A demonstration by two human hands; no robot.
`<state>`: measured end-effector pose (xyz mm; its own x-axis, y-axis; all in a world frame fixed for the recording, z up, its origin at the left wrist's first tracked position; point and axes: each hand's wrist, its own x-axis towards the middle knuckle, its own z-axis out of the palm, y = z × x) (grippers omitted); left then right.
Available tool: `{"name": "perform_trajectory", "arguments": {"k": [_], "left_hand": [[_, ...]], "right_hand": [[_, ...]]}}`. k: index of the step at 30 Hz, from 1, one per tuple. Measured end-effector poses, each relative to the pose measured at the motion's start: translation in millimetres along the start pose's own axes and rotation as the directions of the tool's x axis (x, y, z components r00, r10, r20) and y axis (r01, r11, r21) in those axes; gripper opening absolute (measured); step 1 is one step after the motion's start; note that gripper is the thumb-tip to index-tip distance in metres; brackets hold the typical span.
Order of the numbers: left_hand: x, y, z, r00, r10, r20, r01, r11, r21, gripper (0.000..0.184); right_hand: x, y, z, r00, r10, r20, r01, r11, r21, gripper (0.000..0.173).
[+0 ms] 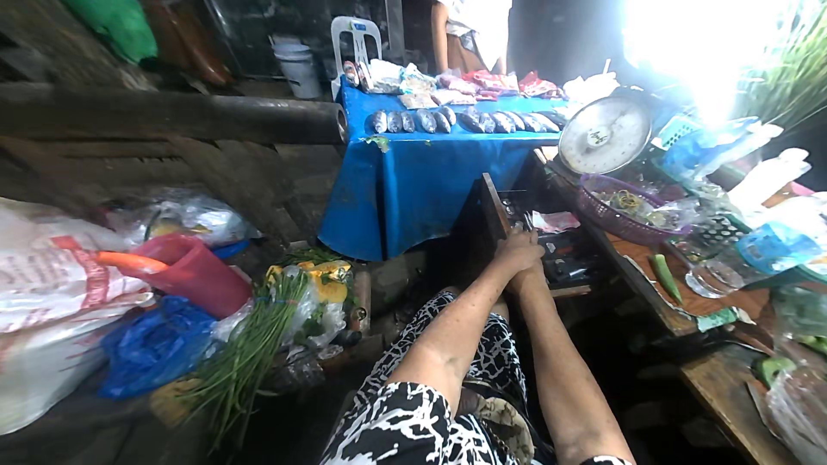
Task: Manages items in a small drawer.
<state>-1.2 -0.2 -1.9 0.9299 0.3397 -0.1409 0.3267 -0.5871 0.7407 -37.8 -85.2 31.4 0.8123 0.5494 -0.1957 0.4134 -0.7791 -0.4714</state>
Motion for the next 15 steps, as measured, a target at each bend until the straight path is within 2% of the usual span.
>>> {"name": "perform_trajectory", "arguments": {"k": [3, 7, 12, 15], "left_hand": [[1, 0, -1, 1.0, 0.005, 0.006, -0.005, 1.0, 0.001, 0.048], [1, 0, -1, 1.0, -0.007, 0.005, 0.007, 1.0, 0.009, 0.047], [2, 0, 0, 1.0, -0.006, 0.011, 0.006, 1.0, 0.019, 0.05], [1, -1, 0, 1.0, -0.002, 0.007, 0.002, 1.0, 0.004, 0.048]], "right_hand": [[-13, -20, -21, 0.999, 0.034, 0.038, -0.034, 0.999, 0.016, 0.051], [-13, -22, -25, 0.996, 0.045, 0.074, -0.046, 0.999, 0.012, 0.053], [4, -10, -7, 0.998, 0.027, 0.064, -0.025, 0.999, -0.036, 0.054], [-13, -21, -23, 0.996, 0.038, 0.084, -0.036, 0.999, -0.028, 0.051]]}}
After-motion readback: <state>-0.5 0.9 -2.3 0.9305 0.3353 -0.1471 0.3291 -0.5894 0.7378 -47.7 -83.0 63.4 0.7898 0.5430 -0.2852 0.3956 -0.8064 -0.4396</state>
